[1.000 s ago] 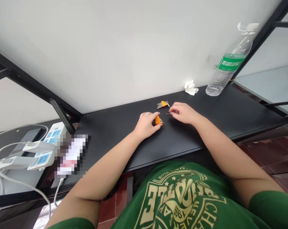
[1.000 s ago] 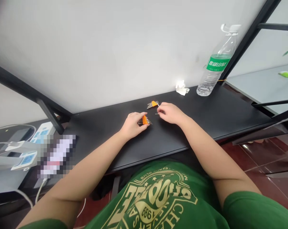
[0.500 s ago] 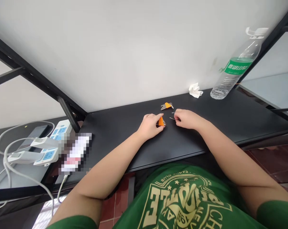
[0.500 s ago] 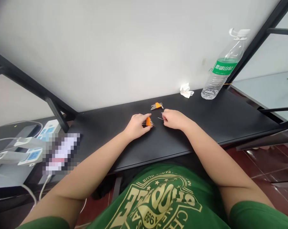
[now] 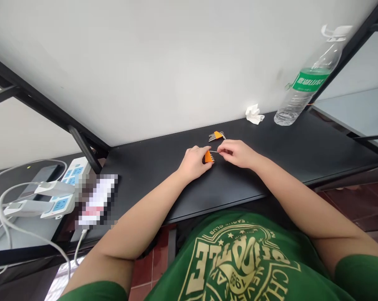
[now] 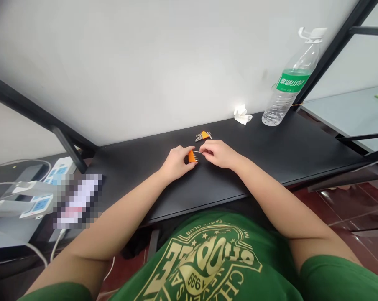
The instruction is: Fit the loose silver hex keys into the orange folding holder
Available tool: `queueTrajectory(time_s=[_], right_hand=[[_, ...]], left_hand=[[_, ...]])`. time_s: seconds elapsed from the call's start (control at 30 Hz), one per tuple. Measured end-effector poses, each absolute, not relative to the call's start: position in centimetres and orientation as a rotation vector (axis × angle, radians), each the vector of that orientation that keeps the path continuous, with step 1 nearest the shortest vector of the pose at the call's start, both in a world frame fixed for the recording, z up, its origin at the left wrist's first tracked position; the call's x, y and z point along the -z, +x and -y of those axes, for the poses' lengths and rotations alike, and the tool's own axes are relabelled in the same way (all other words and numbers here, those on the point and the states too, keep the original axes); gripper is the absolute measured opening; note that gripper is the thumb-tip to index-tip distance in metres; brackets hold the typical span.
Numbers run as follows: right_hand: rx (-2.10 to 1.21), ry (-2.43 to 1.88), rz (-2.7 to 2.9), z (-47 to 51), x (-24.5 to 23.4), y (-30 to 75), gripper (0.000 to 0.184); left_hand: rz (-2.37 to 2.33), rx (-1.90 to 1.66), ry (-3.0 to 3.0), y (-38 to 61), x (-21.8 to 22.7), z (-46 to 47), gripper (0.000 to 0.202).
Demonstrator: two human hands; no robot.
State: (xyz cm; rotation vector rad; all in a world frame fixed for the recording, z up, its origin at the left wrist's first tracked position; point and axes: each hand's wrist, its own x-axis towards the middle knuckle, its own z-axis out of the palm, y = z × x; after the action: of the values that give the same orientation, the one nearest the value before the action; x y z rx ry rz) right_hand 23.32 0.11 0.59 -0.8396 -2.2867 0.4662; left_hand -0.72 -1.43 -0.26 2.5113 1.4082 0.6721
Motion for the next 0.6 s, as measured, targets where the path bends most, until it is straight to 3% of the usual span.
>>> queueTrajectory(time_s=[0.6], right_hand=[[-0.414, -0.776, 2.300, -0.03, -1.10, 23.96, 0.019]], left_hand=[[-1.350, -0.748, 2.486, -0.89, 0.44, 1.36, 0.054]])
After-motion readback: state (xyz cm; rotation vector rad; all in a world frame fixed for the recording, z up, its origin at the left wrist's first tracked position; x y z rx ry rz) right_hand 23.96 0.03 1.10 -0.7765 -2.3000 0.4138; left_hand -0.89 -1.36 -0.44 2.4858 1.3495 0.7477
